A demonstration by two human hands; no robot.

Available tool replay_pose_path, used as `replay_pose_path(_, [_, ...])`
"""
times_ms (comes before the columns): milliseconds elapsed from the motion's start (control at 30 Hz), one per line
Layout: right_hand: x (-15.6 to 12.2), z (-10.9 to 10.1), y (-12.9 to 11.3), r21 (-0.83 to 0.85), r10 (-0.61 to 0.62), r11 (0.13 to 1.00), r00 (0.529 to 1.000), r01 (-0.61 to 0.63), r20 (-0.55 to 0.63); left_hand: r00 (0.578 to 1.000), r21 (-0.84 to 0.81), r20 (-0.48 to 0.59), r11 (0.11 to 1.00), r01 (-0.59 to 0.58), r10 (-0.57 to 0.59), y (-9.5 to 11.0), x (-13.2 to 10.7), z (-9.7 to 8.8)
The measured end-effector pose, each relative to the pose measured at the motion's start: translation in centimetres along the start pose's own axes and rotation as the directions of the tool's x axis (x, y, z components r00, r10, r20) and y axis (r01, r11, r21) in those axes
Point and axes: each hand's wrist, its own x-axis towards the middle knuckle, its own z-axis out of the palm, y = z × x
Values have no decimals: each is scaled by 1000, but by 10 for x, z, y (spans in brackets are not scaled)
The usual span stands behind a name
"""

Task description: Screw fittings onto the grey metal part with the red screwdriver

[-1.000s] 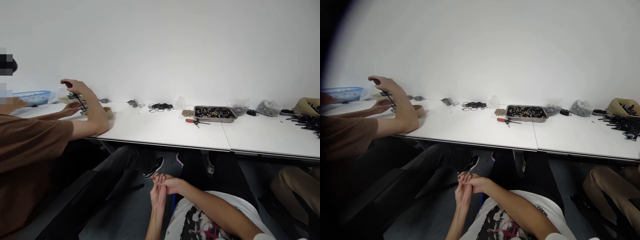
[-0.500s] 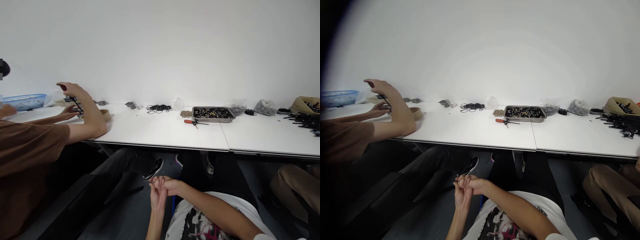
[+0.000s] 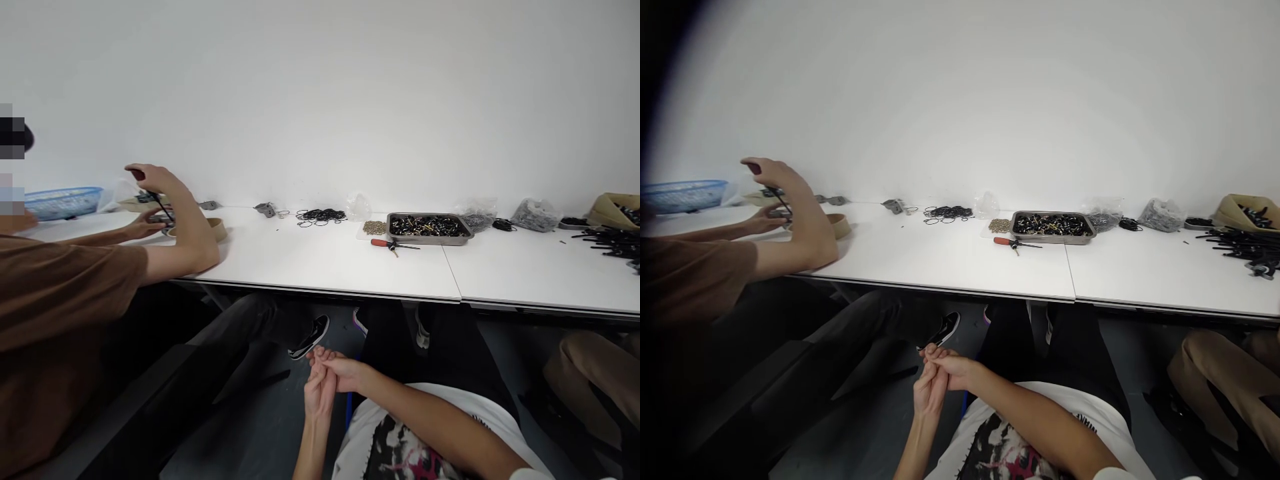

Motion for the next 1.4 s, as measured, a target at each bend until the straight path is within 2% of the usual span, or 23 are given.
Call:
replay_pose_path(133, [-3,-1,-2,-8,-20,1000,1000,20,-6,999,-47,-46,999,-11,9,-7,2,-1])
replay_pose_path(233, [-5,0,-6,-17,-8,1000,1000,8,2,1000,-75,-14,997,-12,11,-9,2,3])
replay_pose_path(333, [-5,1,-10,-34,14,999,1000,-14,14,1000,-100,20,995,-20,22,-6,0,12])
replay_pose_path(433, [-6,3,-12,-55,27,998,999,-26,24,1000,-133,-4,991,-12,12,-2,-2,18])
replay_pose_path(533, [-9,6,-10,-44,-9,999,1000,10,16,1000,-135,-8,991,18,-20,2,-4,20])
replay_pose_path(733, [-15,12,-4,4,-91,996,996,91,-2,998,-195,29,979,53,-48,8,-6,15])
replay_pose_path(1000, [-11,8,-6,9,-40,999,999,40,-32,997,-197,63,979,53,-42,2,-1,1])
replay_pose_path(1400, [-4,-1,-5,-64,4,998,1000,-3,10,998,-154,46,987,39,-33,1,-4,12])
